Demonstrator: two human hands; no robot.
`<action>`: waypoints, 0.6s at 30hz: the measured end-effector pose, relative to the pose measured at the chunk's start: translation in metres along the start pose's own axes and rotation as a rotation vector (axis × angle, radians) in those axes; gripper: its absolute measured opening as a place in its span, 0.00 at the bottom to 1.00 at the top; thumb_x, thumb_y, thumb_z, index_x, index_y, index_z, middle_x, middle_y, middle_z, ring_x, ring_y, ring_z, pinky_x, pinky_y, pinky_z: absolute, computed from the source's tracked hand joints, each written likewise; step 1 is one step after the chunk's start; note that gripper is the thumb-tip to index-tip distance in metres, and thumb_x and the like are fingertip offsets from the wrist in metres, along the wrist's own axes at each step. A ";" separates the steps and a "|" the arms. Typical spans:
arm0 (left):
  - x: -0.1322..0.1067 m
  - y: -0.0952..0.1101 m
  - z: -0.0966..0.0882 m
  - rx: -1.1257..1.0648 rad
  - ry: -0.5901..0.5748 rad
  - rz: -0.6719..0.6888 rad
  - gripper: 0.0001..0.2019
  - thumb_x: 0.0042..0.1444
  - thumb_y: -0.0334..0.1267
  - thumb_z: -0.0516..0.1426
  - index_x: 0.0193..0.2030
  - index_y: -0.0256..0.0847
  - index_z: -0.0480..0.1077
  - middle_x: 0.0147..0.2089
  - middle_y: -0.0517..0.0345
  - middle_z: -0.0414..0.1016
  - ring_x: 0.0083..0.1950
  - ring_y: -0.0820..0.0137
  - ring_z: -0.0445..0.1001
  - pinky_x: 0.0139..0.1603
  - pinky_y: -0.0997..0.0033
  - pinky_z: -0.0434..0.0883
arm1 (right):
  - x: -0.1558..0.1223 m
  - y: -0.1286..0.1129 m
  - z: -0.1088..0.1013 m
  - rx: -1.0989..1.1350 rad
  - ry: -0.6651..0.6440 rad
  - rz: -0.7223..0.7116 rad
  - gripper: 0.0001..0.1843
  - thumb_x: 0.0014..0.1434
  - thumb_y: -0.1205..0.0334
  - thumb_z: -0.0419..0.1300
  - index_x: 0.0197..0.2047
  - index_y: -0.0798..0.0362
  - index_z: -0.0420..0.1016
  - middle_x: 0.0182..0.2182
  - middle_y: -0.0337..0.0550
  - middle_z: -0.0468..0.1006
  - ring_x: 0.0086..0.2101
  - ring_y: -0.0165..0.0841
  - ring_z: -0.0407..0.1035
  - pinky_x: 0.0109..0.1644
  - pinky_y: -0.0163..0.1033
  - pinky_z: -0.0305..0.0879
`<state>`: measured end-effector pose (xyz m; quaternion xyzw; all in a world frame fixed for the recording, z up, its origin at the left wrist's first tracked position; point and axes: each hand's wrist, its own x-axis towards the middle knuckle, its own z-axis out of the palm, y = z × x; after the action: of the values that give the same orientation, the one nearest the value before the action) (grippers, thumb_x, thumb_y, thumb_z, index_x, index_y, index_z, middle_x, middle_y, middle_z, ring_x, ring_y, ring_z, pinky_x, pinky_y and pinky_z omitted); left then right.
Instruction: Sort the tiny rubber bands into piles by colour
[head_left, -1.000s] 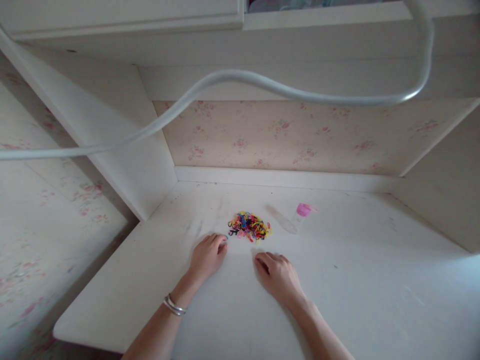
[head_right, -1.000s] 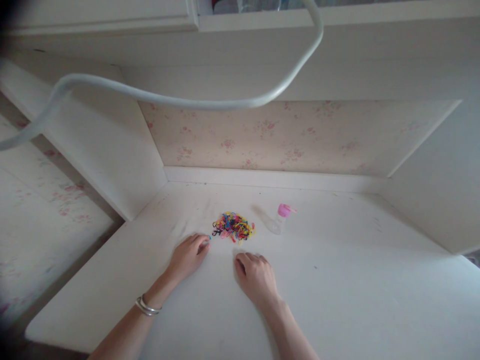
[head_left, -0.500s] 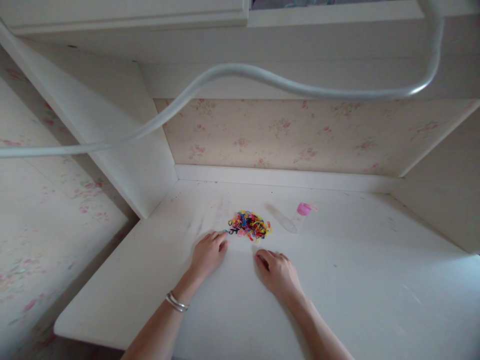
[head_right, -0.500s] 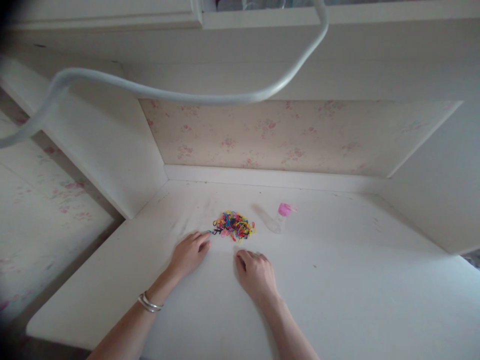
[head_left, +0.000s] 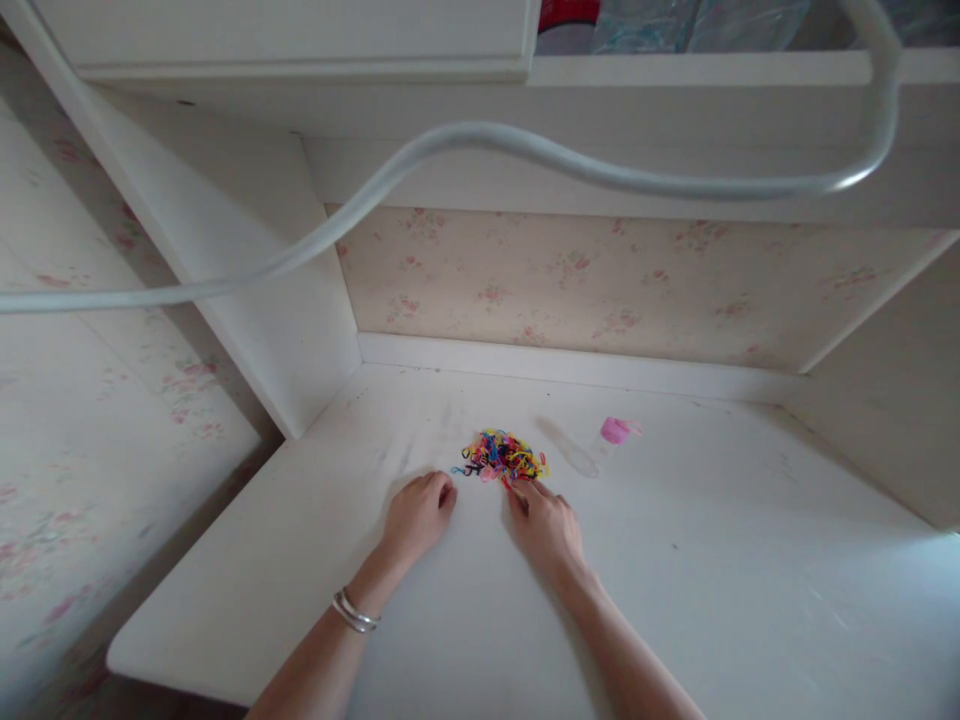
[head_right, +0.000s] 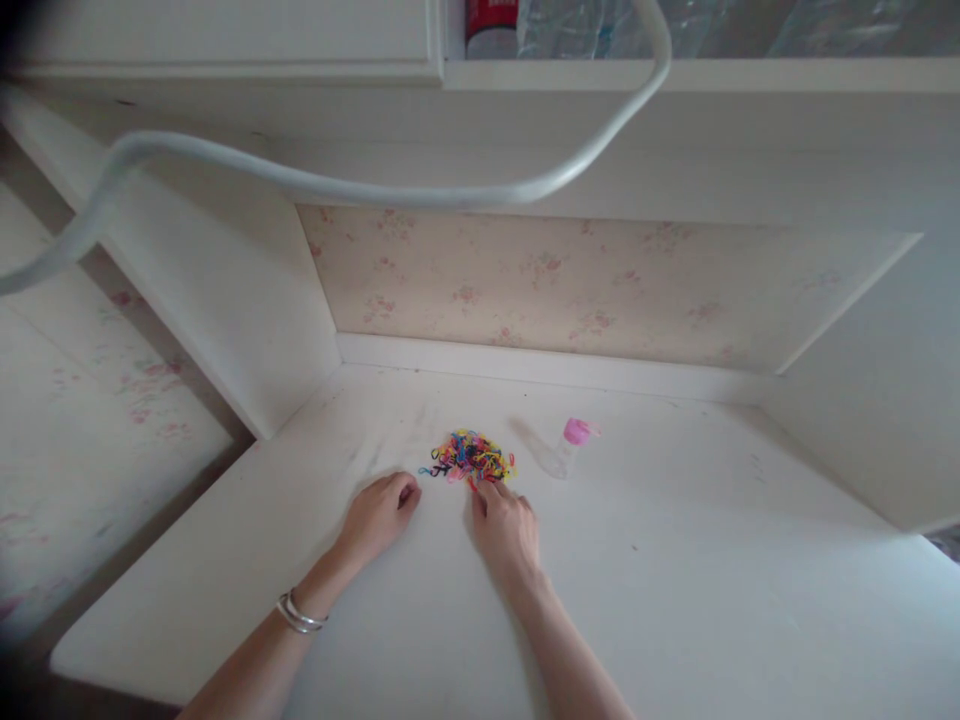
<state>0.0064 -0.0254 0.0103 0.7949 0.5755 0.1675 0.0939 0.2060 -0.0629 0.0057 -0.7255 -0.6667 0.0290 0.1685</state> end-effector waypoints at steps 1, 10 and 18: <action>0.000 0.000 0.000 -0.001 -0.001 -0.004 0.07 0.60 0.38 0.50 0.34 0.42 0.68 0.34 0.59 0.74 0.36 0.72 0.71 0.37 0.74 0.60 | 0.001 -0.001 0.001 -0.003 -0.002 0.000 0.15 0.63 0.57 0.46 0.42 0.41 0.75 0.38 0.36 0.79 0.31 0.30 0.70 0.33 0.34 0.56; 0.003 -0.005 0.001 -0.026 -0.009 -0.072 0.09 0.61 0.38 0.49 0.42 0.44 0.70 0.35 0.60 0.77 0.36 0.73 0.74 0.37 0.75 0.62 | 0.002 0.002 0.003 0.093 0.047 -0.028 0.18 0.65 0.55 0.44 0.43 0.42 0.75 0.40 0.37 0.78 0.33 0.29 0.72 0.33 0.32 0.58; 0.017 -0.005 0.001 0.006 -0.027 -0.152 0.12 0.61 0.43 0.50 0.47 0.52 0.71 0.40 0.62 0.79 0.40 0.70 0.76 0.37 0.74 0.63 | -0.003 0.011 0.004 0.262 0.097 0.016 0.21 0.64 0.52 0.43 0.42 0.44 0.77 0.37 0.38 0.79 0.33 0.29 0.72 0.34 0.30 0.61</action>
<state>0.0071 -0.0074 0.0103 0.7515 0.6333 0.1472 0.1117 0.2149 -0.0660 -0.0013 -0.7033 -0.6424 0.0820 0.2933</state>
